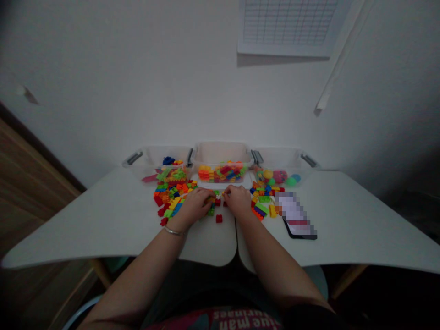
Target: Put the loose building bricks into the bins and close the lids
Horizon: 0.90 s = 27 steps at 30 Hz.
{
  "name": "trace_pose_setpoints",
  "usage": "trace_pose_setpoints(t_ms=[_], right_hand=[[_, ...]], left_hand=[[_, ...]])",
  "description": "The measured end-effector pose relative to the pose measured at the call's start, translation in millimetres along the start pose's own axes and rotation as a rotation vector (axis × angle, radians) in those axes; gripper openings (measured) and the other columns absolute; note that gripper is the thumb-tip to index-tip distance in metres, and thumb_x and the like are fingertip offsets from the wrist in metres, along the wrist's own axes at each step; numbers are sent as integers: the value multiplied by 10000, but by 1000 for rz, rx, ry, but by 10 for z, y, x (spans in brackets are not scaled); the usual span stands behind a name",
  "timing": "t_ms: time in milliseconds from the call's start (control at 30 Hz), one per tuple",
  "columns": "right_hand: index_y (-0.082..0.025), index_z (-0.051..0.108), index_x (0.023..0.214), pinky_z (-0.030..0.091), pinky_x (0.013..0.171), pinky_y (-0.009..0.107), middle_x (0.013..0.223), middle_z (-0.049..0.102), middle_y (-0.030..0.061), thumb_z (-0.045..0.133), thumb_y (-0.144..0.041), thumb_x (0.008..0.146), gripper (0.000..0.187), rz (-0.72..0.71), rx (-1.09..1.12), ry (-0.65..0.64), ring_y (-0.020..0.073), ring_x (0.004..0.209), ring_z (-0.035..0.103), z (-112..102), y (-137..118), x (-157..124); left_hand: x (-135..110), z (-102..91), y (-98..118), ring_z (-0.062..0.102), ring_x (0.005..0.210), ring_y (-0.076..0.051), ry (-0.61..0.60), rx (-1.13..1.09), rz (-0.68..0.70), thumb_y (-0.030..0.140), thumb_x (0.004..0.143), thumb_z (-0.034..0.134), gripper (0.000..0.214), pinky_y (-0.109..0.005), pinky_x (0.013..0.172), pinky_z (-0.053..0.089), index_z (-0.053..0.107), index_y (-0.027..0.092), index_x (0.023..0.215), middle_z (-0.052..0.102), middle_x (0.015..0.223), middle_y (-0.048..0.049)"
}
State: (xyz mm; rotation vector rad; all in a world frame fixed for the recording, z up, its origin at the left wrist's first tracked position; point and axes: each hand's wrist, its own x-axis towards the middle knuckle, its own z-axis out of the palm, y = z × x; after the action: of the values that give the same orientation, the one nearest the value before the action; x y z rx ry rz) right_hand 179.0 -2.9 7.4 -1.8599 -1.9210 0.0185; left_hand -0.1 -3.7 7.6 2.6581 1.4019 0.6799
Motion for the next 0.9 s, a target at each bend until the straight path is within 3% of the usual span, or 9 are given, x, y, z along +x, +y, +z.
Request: trace_pose_setpoints(t_ms=[67, 200, 300, 400, 533, 733, 900], right_hand=[[-205, 676, 885, 423, 804, 320, 890, 711, 68, 575, -280, 852, 130, -74, 100, 98, 215, 883, 615, -45, 15, 23], [-180, 659, 959, 444, 844, 327, 943, 702, 80, 541, -273, 865, 177, -249, 322, 434, 205, 869, 606, -255, 44, 133], [-206, 663, 952, 437, 890, 364, 1013, 699, 74, 530, -262, 868, 166, -265, 349, 603, 219, 926, 600, -442, 84, 288], [-205, 675, 932, 452, 879, 367, 1034, 702, 69, 525, -230, 859, 169, -254, 345, 585, 205, 868, 614, -541, 144, 470], [-200, 700, 911, 452, 885, 382, 1030, 714, 69, 504, -202, 850, 205, -207, 281, 501, 210, 869, 632, -518, 203, 634], [-182, 741, 879, 421, 911, 424, 887, 735, 99, 451, -285, 891, 308, -119, 43, 285, 263, 902, 632, -467, 163, 655], [-152, 732, 947, 381, 984, 441, 923, 734, 129, 409, -370, 932, 390, -161, -32, 262, 269, 923, 630, -484, 132, 642]], left_hand=[[0, 6, -5, 575, 1042, -225, -3, 2, -1, 207, 861, 533, 213, -374, 957, 446, 664, 197, 1030, 696, 1040, -60], [-3, 13, -13, 570, 1042, -236, 2, 3, 0, 227, 873, 526, 211, -386, 947, 449, 664, 193, 1030, 694, 1058, -60], [-8, 18, -35, 566, 1048, -234, 3, -13, 9, 221, 872, 526, 213, -386, 948, 448, 664, 199, 1032, 692, 1064, -57], [-15, 29, -65, 565, 1049, -224, 1, -30, 9, 212, 864, 538, 206, -377, 956, 446, 667, 211, 1024, 692, 1056, -51], [-23, 38, -77, 567, 1040, -222, 7, -36, 7, 207, 857, 545, 205, -374, 944, 452, 670, 217, 1019, 693, 1044, -47], [-22, 37, -60, 568, 1044, -222, 14, -21, 16, 210, 860, 540, 209, -380, 956, 447, 667, 208, 1026, 693, 1070, -50], [-15, 47, -75, 569, 1040, -227, 5, -19, 22, 216, 862, 537, 211, -382, 954, 446, 665, 204, 1028, 696, 1064, -45]])
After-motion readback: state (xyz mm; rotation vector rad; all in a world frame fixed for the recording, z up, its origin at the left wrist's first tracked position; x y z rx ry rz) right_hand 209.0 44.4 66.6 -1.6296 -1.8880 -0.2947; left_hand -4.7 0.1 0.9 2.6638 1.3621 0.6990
